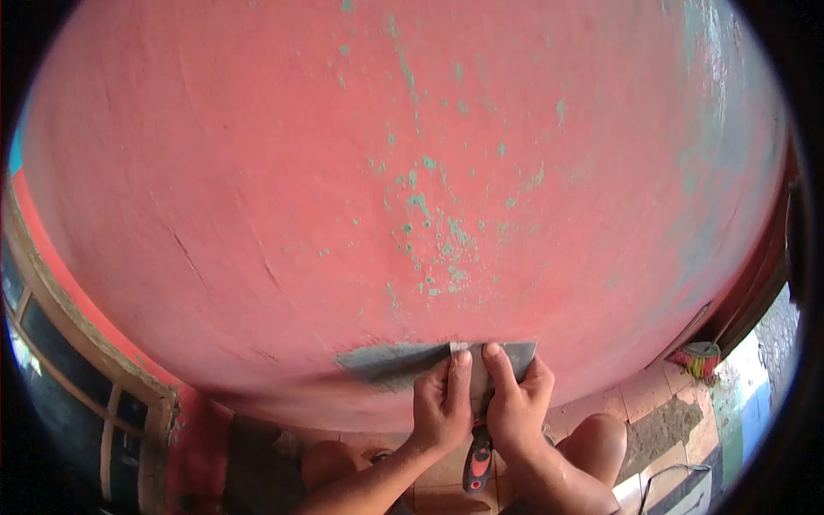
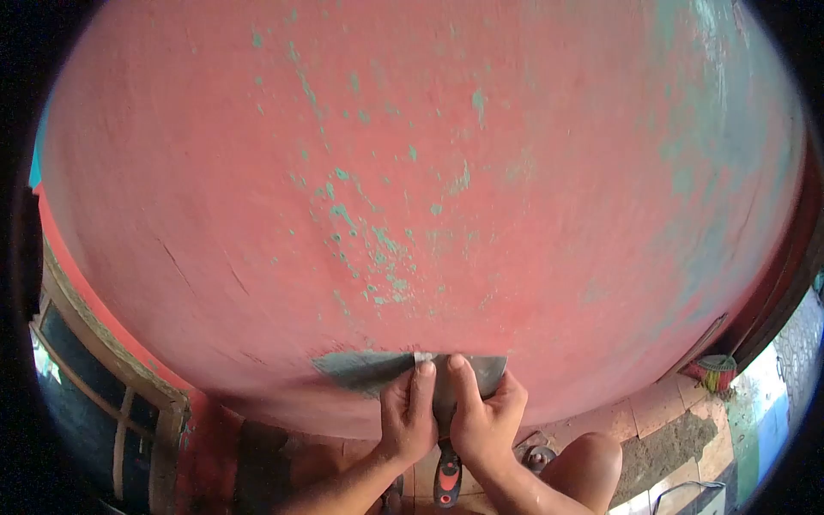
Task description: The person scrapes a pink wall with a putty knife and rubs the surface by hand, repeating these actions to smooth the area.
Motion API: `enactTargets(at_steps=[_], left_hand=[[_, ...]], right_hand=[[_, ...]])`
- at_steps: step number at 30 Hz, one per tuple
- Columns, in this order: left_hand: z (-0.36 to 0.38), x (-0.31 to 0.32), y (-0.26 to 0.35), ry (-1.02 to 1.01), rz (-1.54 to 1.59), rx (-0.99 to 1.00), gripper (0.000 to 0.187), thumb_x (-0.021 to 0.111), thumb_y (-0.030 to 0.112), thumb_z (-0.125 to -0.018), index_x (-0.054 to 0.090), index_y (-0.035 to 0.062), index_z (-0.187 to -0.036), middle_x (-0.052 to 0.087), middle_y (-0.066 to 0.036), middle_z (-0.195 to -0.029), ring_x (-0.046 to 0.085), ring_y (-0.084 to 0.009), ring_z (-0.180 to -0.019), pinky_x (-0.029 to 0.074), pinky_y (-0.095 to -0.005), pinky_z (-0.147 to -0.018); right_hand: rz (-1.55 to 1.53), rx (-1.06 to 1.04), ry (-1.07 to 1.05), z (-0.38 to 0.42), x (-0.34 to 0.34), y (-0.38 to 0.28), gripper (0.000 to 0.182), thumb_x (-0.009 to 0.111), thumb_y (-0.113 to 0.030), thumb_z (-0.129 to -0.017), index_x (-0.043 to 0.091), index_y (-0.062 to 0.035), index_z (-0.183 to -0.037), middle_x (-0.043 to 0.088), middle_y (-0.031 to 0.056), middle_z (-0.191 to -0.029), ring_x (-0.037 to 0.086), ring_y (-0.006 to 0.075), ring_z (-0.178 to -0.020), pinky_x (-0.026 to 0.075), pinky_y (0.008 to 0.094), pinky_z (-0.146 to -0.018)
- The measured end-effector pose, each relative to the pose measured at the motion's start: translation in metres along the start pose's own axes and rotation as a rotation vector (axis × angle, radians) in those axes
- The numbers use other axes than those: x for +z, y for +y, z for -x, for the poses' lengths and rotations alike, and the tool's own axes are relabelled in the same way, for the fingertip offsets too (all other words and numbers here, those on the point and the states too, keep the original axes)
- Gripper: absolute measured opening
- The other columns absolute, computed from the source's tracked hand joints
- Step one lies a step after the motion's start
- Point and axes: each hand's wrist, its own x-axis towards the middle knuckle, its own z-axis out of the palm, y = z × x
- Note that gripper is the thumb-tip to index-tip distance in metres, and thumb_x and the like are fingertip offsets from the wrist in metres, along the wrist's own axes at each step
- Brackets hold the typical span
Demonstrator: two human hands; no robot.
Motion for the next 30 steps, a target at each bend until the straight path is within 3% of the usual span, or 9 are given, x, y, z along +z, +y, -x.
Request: enactTargets(at_steps=[8, 12, 15, 18, 21, 23, 26, 30], left_hand=[[-0.002, -0.008, -0.006, -0.024, -0.04, -0.055, 0.036, 0.047, 0.025, -0.107, 0.054, 0.0019, -0.081, 0.043, 0.006, -0.069, 0.039, -0.0034, -0.068, 0.035, -0.0251, -0.056], [0.003, 0.001, -0.018, 0.068, -0.088, 0.11, 0.035, 0.046, 0.025, -0.107, 0.056, 0.0019, -0.083, 0.046, 0.005, -0.07, 0.039, -0.0027, -0.07, 0.035, -0.0253, -0.056], [-0.001, 0.0, -0.004, 0.022, 0.004, 0.006, 0.035, 0.047, 0.025, -0.107, 0.055, 0.0015, -0.083, 0.045, 0.005, -0.069, 0.039, -0.0032, -0.069, 0.034, -0.0259, -0.056], [0.003, -0.006, -0.012, 0.039, -0.02, -0.002, 0.035, 0.047, 0.024, -0.107, 0.056, 0.0005, -0.083, 0.046, 0.004, -0.068, 0.039, -0.0034, -0.07, 0.035, -0.0257, -0.057], [0.004, 0.001, -0.007, 0.06, -0.086, 0.101, 0.035, 0.048, 0.024, -0.107, 0.055, -0.0002, -0.082, 0.047, 0.003, -0.069, 0.04, -0.0041, -0.071, 0.037, -0.0257, -0.058], [0.001, -0.006, -0.004, 0.012, -0.016, -0.041, 0.034, 0.047, 0.023, -0.107, 0.057, -0.0016, -0.085, 0.05, 0.002, -0.071, 0.044, -0.0056, -0.073, 0.041, -0.0271, -0.061], [0.0, -0.01, -0.005, 0.002, -0.04, -0.03, 0.034, 0.047, 0.023, -0.107, 0.059, -0.0021, -0.088, 0.052, 0.002, -0.073, 0.046, -0.0056, -0.075, 0.043, -0.027, -0.063], [0.002, 0.001, -0.01, 0.08, -0.089, 0.107, 0.036, 0.047, 0.024, -0.107, 0.053, 0.0006, -0.08, 0.046, 0.005, -0.07, 0.04, -0.0034, -0.071, 0.037, -0.0252, -0.059]], right_hand=[[0.083, -0.001, -0.023, -0.004, -0.002, -0.002, 0.022, 0.069, -0.016, -0.094, 0.067, 0.0065, -0.093, 0.069, 0.0032, -0.084, 0.057, 0.0072, -0.077, 0.048, 0.025, -0.068], [0.086, -0.056, 0.0, 0.001, -0.002, 0.007, 0.021, 0.068, -0.016, -0.095, 0.066, 0.0045, -0.091, 0.066, 0.0002, -0.082, 0.056, 0.006, -0.074, 0.047, 0.0244, -0.066], [0.108, -0.08, 0.014, -0.001, 0.003, -0.001, 0.021, 0.067, -0.016, -0.095, 0.066, 0.0042, -0.091, 0.065, -0.0008, -0.082, 0.054, 0.0054, -0.074, 0.047, 0.0245, -0.065], [0.085, -0.018, -0.042, -0.003, 0.007, -0.014, 0.021, 0.068, -0.017, -0.095, 0.066, 0.0041, -0.091, 0.066, 0.0001, -0.083, 0.054, 0.0063, -0.075, 0.047, 0.0245, -0.066], [0.101, -0.116, 0.06, 0.003, 0.005, 0.007, 0.022, 0.068, -0.016, -0.094, 0.066, 0.0056, -0.089, 0.067, 0.0018, -0.078, 0.055, 0.0065, -0.073, 0.048, 0.0246, -0.064], [0.093, -0.037, 0.019, 0.002, 0.004, 0.001, 0.021, 0.068, -0.014, -0.094, 0.066, 0.006, -0.089, 0.067, 0.0018, -0.079, 0.056, 0.0066, -0.075, 0.048, 0.0248, -0.066], [0.103, 0.023, -0.024, 0.003, 0.003, -0.006, 0.02, 0.068, -0.014, -0.094, 0.066, 0.006, -0.09, 0.067, 0.002, -0.08, 0.057, 0.0067, -0.076, 0.049, 0.0249, -0.068], [0.074, -0.076, 0.012, 0.001, 0.006, 0.005, 0.022, 0.068, -0.015, -0.094, 0.066, 0.0057, -0.089, 0.067, 0.0014, -0.08, 0.055, 0.0063, -0.075, 0.048, 0.025, -0.066]])
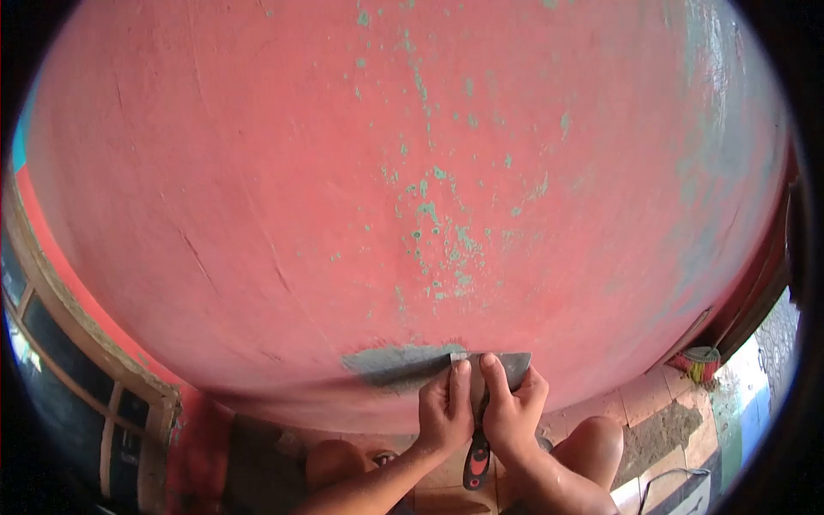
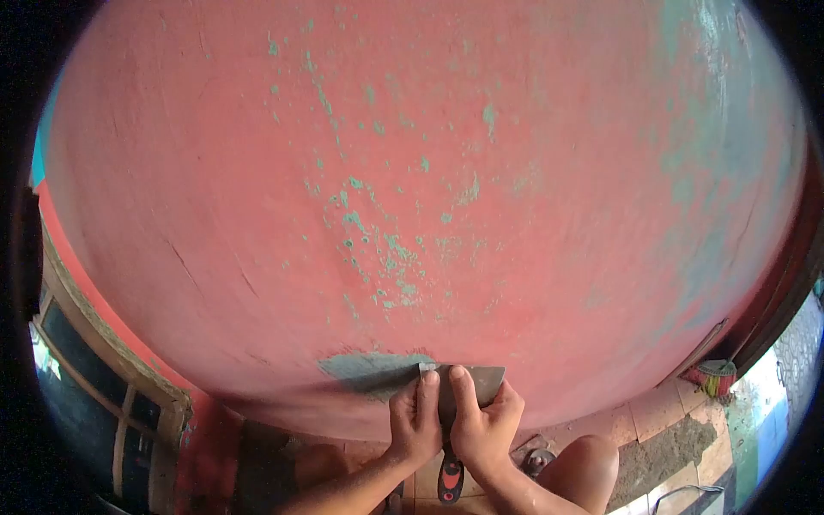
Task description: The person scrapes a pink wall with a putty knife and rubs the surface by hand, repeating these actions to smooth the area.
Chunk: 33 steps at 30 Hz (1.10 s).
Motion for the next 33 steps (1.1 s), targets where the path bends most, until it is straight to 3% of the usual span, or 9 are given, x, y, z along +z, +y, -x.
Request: enactTargets(at_steps=[5, 8, 11, 15, 16, 20, 23, 27, 33], left_hand=[[-0.006, -0.014, 0.008, -0.024, 0.004, -0.089, 0.037, 0.046, 0.026, -0.107, 0.053, 0.0016, -0.08, 0.044, 0.004, -0.068, 0.04, -0.0046, -0.07, 0.037, -0.0274, -0.058], [0.002, -0.008, -0.005, 0.035, -0.118, 0.053, 0.038, 0.046, 0.027, -0.107, 0.052, 0.0027, -0.078, 0.044, 0.005, -0.067, 0.038, -0.0035, -0.068, 0.035, -0.0261, -0.056], [-0.004, -0.021, 0.002, -0.025, 0.034, -0.15, 0.038, 0.047, 0.028, -0.107, 0.054, 0.0014, -0.08, 0.046, 0.004, -0.067, 0.041, -0.0051, -0.069, 0.038, -0.0273, -0.057], [0.005, -0.015, -0.003, -0.016, -0.029, -0.133, 0.041, 0.046, 0.028, -0.107, 0.051, 0.0006, -0.077, 0.044, 0.005, -0.066, 0.04, -0.0042, -0.068, 0.036, -0.0268, -0.056], [0.001, -0.009, -0.003, 0.021, -0.057, 0.017, 0.042, 0.046, 0.027, -0.107, 0.049, 0.0011, -0.075, 0.042, 0.005, -0.065, 0.038, -0.0044, -0.068, 0.035, -0.0272, -0.055], [-0.011, -0.025, 0.0, -0.085, 0.078, -0.157, 0.037, 0.047, 0.027, -0.107, 0.06, -0.0014, -0.087, 0.051, 0.002, -0.071, 0.044, -0.0048, -0.074, 0.041, -0.0266, -0.062], [-0.001, -0.016, 0.001, -0.029, -0.01, -0.017, 0.037, 0.046, 0.026, -0.107, 0.058, -0.0012, -0.085, 0.049, 0.002, -0.071, 0.042, -0.0047, -0.072, 0.04, -0.0268, -0.06], [-0.014, -0.022, 0.013, -0.069, 0.021, -0.121, 0.036, 0.047, 0.026, -0.107, 0.059, -0.0014, -0.086, 0.046, 0.002, -0.067, 0.042, -0.0059, -0.07, 0.039, -0.0284, -0.058], [-0.003, -0.018, -0.008, -0.032, -0.036, 0.02, 0.037, 0.048, 0.026, -0.106, 0.055, 0.0003, -0.081, 0.044, 0.001, -0.066, 0.04, -0.0046, -0.068, 0.037, -0.0281, -0.056]], right_hand=[[-0.006, -0.013, -0.058, -0.006, 0.009, -0.012, 0.021, 0.068, -0.016, -0.094, 0.066, 0.0053, -0.09, 0.065, -0.0004, -0.081, 0.054, 0.0055, -0.075, 0.046, 0.024, -0.065], [0.056, 0.005, -0.008, 0.005, 0.005, 0.005, 0.023, 0.069, -0.016, -0.093, 0.066, 0.006, -0.089, 0.067, 0.0018, -0.079, 0.054, 0.0066, -0.073, 0.047, 0.0254, -0.064], [0.021, 0.015, -0.035, -0.001, 0.009, 0.001, 0.023, 0.068, -0.016, -0.094, 0.066, 0.0061, -0.089, 0.067, 0.0028, -0.078, 0.055, 0.0069, -0.074, 0.048, 0.0257, -0.065], [0.024, -0.026, -0.021, 0.006, 0.006, 0.007, 0.023, 0.068, -0.016, -0.094, 0.066, 0.0061, -0.09, 0.066, 0.0021, -0.077, 0.055, 0.0069, -0.074, 0.048, 0.0256, -0.065], [0.003, -0.031, -0.003, 0.006, 0.007, 0.008, 0.023, 0.069, -0.016, -0.094, 0.066, 0.0061, -0.089, 0.066, 0.002, -0.077, 0.055, 0.0068, -0.073, 0.048, 0.0256, -0.065], [0.004, 0.0, -0.02, 0.001, 0.012, -0.004, 0.023, 0.069, -0.015, -0.094, 0.065, 0.0069, -0.087, 0.066, 0.0018, -0.077, 0.055, 0.0068, -0.074, 0.047, 0.0256, -0.065], [0.081, -0.04, -0.003, 0.005, 0.008, -0.001, 0.024, 0.068, -0.015, -0.094, 0.065, 0.0072, -0.087, 0.067, 0.0023, -0.078, 0.054, 0.0068, -0.074, 0.047, 0.0256, -0.064], [0.022, -0.021, -0.009, 0.0, 0.013, -0.007, 0.023, 0.068, -0.016, -0.094, 0.065, 0.0056, -0.087, 0.065, 0.0006, -0.076, 0.054, 0.0062, -0.074, 0.047, 0.0254, -0.065], [0.062, -0.006, 0.028, 0.008, 0.008, 0.012, 0.022, 0.068, -0.015, -0.094, 0.066, 0.0059, -0.088, 0.065, 0.0007, -0.078, 0.053, 0.0064, -0.074, 0.047, 0.0255, -0.065]])
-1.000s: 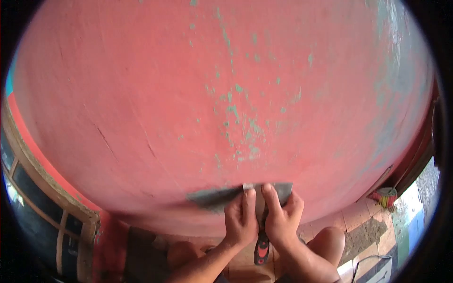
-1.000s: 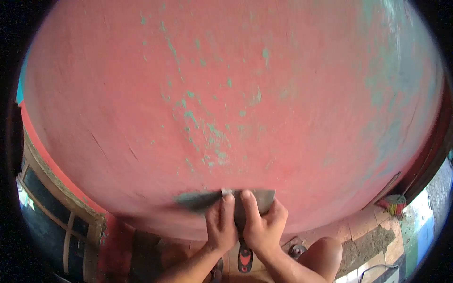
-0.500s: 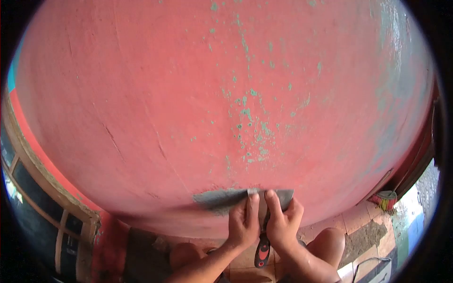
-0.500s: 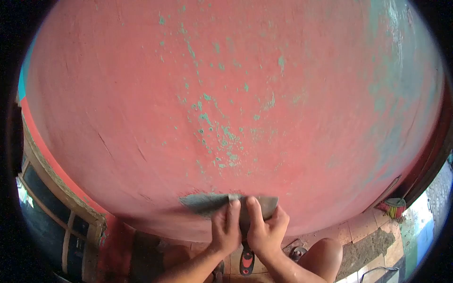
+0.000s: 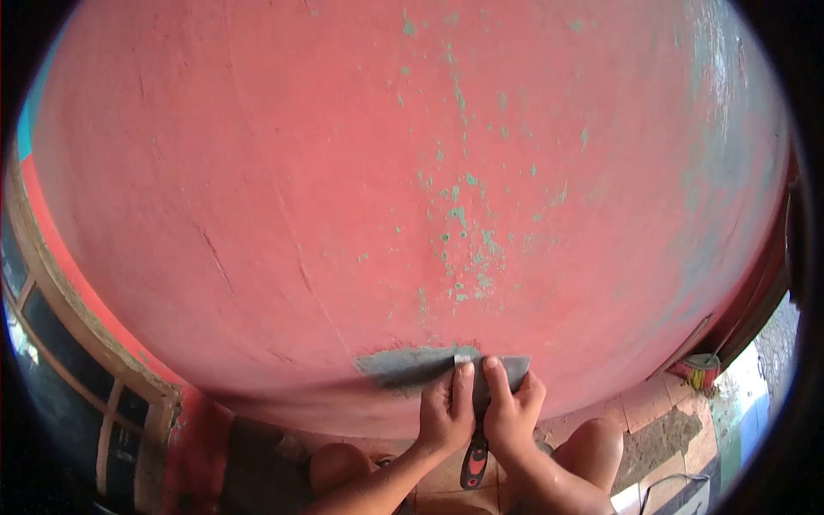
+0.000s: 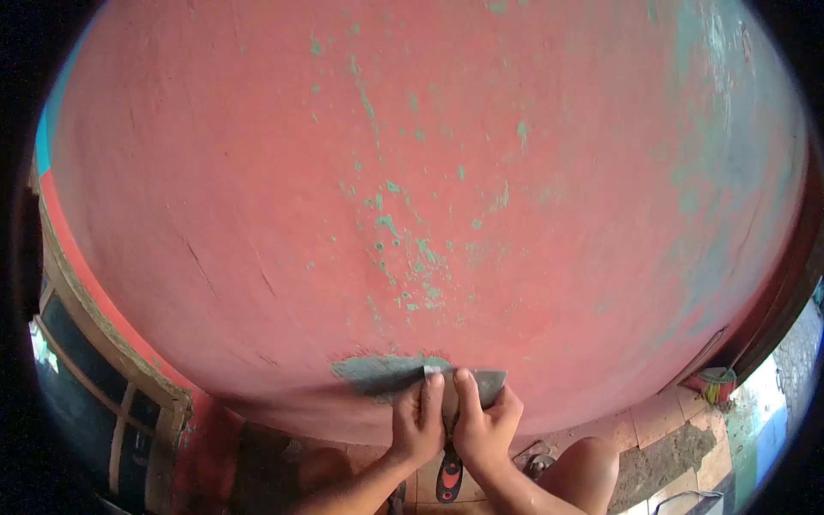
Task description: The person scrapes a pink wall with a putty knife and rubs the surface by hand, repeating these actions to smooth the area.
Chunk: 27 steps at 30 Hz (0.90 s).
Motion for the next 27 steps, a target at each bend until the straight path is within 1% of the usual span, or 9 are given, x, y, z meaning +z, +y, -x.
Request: enactTargets(at_steps=[2, 3, 7, 11, 15, 19, 23, 26, 27], left_hand=[[-0.007, -0.005, 0.018, -0.037, 0.042, -0.135, 0.036, 0.047, 0.026, -0.107, 0.058, 0.0, -0.083, 0.046, 0.0, -0.066, 0.042, -0.0052, -0.069, 0.039, -0.0287, -0.057], [-0.012, -0.006, 0.023, -0.047, 0.043, -0.13, 0.035, 0.047, 0.025, -0.107, 0.061, -0.0008, -0.088, 0.05, 0.0, -0.069, 0.046, -0.0058, -0.072, 0.042, -0.0291, -0.06], [-0.004, 0.002, 0.016, -0.043, -0.022, -0.028, 0.04, 0.044, 0.03, -0.107, 0.05, 0.0045, -0.077, 0.041, 0.008, -0.072, 0.039, -0.0042, -0.073, 0.036, -0.0252, -0.061], [-0.008, -0.006, 0.016, -0.08, 0.043, -0.154, 0.034, 0.048, 0.024, -0.107, 0.06, -0.0019, -0.089, 0.051, 0.002, -0.071, 0.045, -0.0045, -0.074, 0.041, -0.0271, -0.061], [0.001, 0.009, 0.008, 0.012, 0.066, -0.041, 0.035, 0.048, 0.024, -0.107, 0.057, -0.0002, -0.084, 0.045, 0.005, -0.071, 0.04, -0.0038, -0.072, 0.038, -0.0259, -0.059], [-0.019, -0.002, 0.028, -0.056, 0.061, -0.037, 0.034, 0.048, 0.024, -0.107, 0.055, 0.0001, -0.084, 0.045, 0.004, -0.072, 0.041, -0.0035, -0.074, 0.037, -0.0266, -0.059], [-0.005, 0.002, 0.01, -0.045, 0.012, -0.013, 0.036, 0.047, 0.025, -0.107, 0.054, 0.0017, -0.081, 0.042, 0.006, -0.07, 0.04, -0.0037, -0.071, 0.036, -0.0262, -0.057], [-0.01, 0.002, 0.023, -0.023, 0.142, -0.137, 0.036, 0.047, 0.025, -0.107, 0.053, 0.0022, -0.08, 0.04, 0.006, -0.068, 0.038, -0.0034, -0.069, 0.035, -0.0258, -0.056], [-0.013, -0.003, 0.026, -0.018, 0.077, -0.092, 0.036, 0.047, 0.025, -0.107, 0.053, 0.002, -0.08, 0.042, 0.006, -0.068, 0.038, -0.0028, -0.07, 0.035, -0.0253, -0.056]], right_hand=[[-0.066, 0.029, -0.046, -0.009, 0.005, -0.021, 0.021, 0.067, -0.015, -0.094, 0.066, 0.0057, -0.088, 0.066, 0.0009, -0.079, 0.054, 0.0067, -0.075, 0.047, 0.0255, -0.066], [-0.096, 0.053, -0.069, -0.009, 0.005, -0.027, 0.021, 0.067, -0.015, -0.094, 0.066, 0.0056, -0.089, 0.066, 0.0011, -0.08, 0.054, 0.0068, -0.075, 0.047, 0.0256, -0.067], [-0.048, -0.012, -0.004, -0.001, -0.001, -0.006, 0.023, 0.069, -0.016, -0.094, 0.066, 0.0057, -0.089, 0.066, 0.0008, -0.08, 0.053, 0.0062, -0.075, 0.046, 0.025, -0.065], [-0.087, 0.147, -0.087, -0.009, -0.002, -0.029, 0.022, 0.068, -0.016, -0.094, 0.065, 0.0055, -0.089, 0.066, 0.0008, -0.081, 0.054, 0.0058, -0.076, 0.047, 0.0245, -0.066], [-0.042, 0.002, -0.001, 0.0, -0.004, -0.008, 0.022, 0.068, -0.016, -0.094, 0.065, 0.0051, -0.088, 0.066, 0.0007, -0.079, 0.054, 0.006, -0.075, 0.047, 0.0251, -0.065], [-0.03, -0.071, -0.041, -0.013, 0.004, -0.033, 0.023, 0.068, -0.016, -0.094, 0.065, 0.0062, -0.089, 0.066, 0.0018, -0.078, 0.055, 0.0067, -0.075, 0.047, 0.026, -0.064], [-0.022, -0.082, 0.019, -0.003, -0.001, -0.011, 0.023, 0.069, -0.016, -0.093, 0.065, 0.006, -0.087, 0.065, 0.0011, -0.076, 0.055, 0.0064, -0.074, 0.048, 0.0258, -0.064], [-0.051, -0.031, -0.007, -0.007, 0.005, -0.02, 0.023, 0.068, -0.016, -0.093, 0.065, 0.0061, -0.087, 0.065, 0.0008, -0.076, 0.055, 0.0065, -0.074, 0.048, 0.0259, -0.065], [-0.02, -0.039, -0.049, -0.01, 0.007, -0.032, 0.022, 0.068, -0.015, -0.093, 0.066, 0.0061, -0.088, 0.065, 0.0008, -0.076, 0.055, 0.0069, -0.075, 0.049, 0.0258, -0.066]])
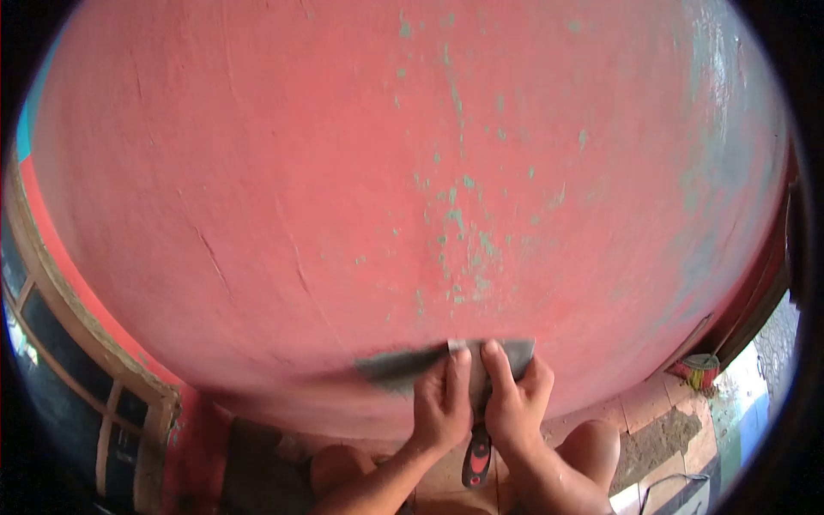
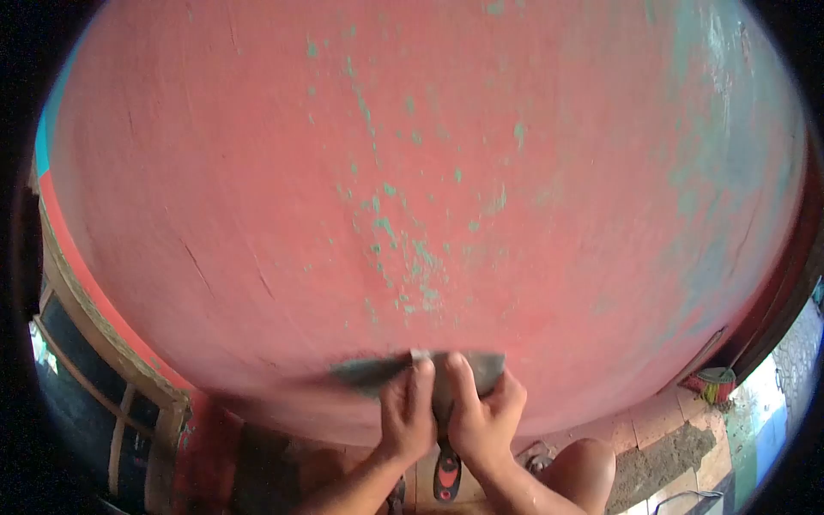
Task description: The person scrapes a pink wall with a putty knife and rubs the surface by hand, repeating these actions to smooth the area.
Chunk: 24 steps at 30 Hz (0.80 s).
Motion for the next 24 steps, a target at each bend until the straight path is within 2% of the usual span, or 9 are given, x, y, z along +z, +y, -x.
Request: enactTargets(at_steps=[6, 9, 10, 13, 14, 19, 20, 24], left_hand=[[0.007, -0.002, -0.012, -0.008, -0.078, 0.031, 0.036, 0.046, 0.026, -0.107, 0.054, 0.0016, -0.082, 0.042, 0.006, -0.069, 0.038, -0.004, -0.069, 0.035, -0.0252, -0.057], [0.007, -0.005, 0.001, -0.023, -0.032, -0.101, 0.038, 0.044, 0.029, -0.108, 0.054, 0.0025, -0.082, 0.048, 0.006, -0.075, 0.04, -0.005, -0.075, 0.037, -0.0269, -0.061], [0.005, -0.005, -0.007, -0.035, 0.028, -0.046, 0.036, 0.047, 0.027, -0.107, 0.058, 0.0005, -0.086, 0.043, 0.007, -0.072, 0.04, -0.0036, -0.071, 0.037, -0.0248, -0.059], [0.01, -0.005, -0.011, -0.023, -0.048, 0.039, 0.036, 0.047, 0.027, -0.107, 0.057, 0.0004, -0.085, 0.043, 0.007, -0.071, 0.039, -0.003, -0.071, 0.036, -0.0242, -0.059], [0.008, -0.008, -0.009, -0.053, -0.044, -0.011, 0.037, 0.047, 0.027, -0.107, 0.056, 0.0001, -0.084, 0.043, 0.006, -0.07, 0.039, -0.0029, -0.071, 0.036, -0.0243, -0.058], [0.003, -0.007, -0.007, -0.034, -0.015, -0.011, 0.037, 0.046, 0.026, -0.107, 0.056, -0.0002, -0.084, 0.043, 0.003, -0.067, 0.039, -0.0034, -0.069, 0.036, -0.0263, -0.056], [0.008, -0.005, -0.012, -0.03, -0.032, 0.012, 0.037, 0.046, 0.026, -0.107, 0.055, -0.0003, -0.083, 0.043, 0.003, -0.066, 0.039, -0.0034, -0.069, 0.036, -0.0264, -0.055], [-0.005, -0.013, 0.001, -0.049, -0.02, 0.015, 0.037, 0.046, 0.027, -0.107, 0.053, 0.0008, -0.081, 0.042, 0.004, -0.068, 0.039, -0.0043, -0.07, 0.036, -0.0277, -0.057]], right_hand=[[0.02, -0.053, 0.032, 0.011, -0.001, 0.021, 0.02, 0.067, -0.014, -0.094, 0.065, 0.0065, -0.091, 0.067, 0.0023, -0.081, 0.056, 0.0073, -0.075, 0.048, 0.0252, -0.067], [-0.027, 0.019, 0.023, 0.008, 0.002, 0.012, 0.02, 0.067, -0.014, -0.095, 0.065, 0.0058, -0.09, 0.067, 0.002, -0.08, 0.056, 0.0071, -0.075, 0.048, 0.0252, -0.066], [-0.053, 0.032, 0.016, 0.01, 0.002, 0.01, 0.02, 0.067, -0.014, -0.095, 0.065, 0.0056, -0.089, 0.066, 0.0017, -0.08, 0.056, 0.007, -0.075, 0.048, 0.0252, -0.066], [-0.039, -0.009, 0.049, 0.016, 0.002, 0.022, 0.021, 0.067, -0.015, -0.094, 0.065, 0.0051, -0.088, 0.066, 0.0013, -0.079, 0.055, 0.0067, -0.074, 0.048, 0.0258, -0.065], [-0.034, -0.033, 0.029, 0.011, 0.003, 0.02, 0.021, 0.068, -0.015, -0.094, 0.065, 0.005, -0.088, 0.066, 0.0012, -0.078, 0.055, 0.0067, -0.074, 0.047, 0.0257, -0.065], [0.146, -0.075, 0.017, 0.009, 0.003, 0.01, 0.021, 0.067, -0.015, -0.094, 0.065, 0.005, -0.088, 0.065, 0.0007, -0.078, 0.054, 0.0066, -0.073, 0.047, 0.0252, -0.064], [0.127, -0.116, 0.049, 0.012, 0.0, 0.023, 0.02, 0.067, -0.014, -0.094, 0.064, 0.0048, -0.088, 0.065, 0.0009, -0.077, 0.054, 0.0064, -0.072, 0.046, 0.0246, -0.063], [0.004, -0.066, 0.036, 0.006, 0.015, 0.004, 0.019, 0.066, -0.014, -0.095, 0.064, 0.0044, -0.09, 0.064, 0.0007, -0.077, 0.054, 0.0072, -0.072, 0.046, 0.0241, -0.063]])
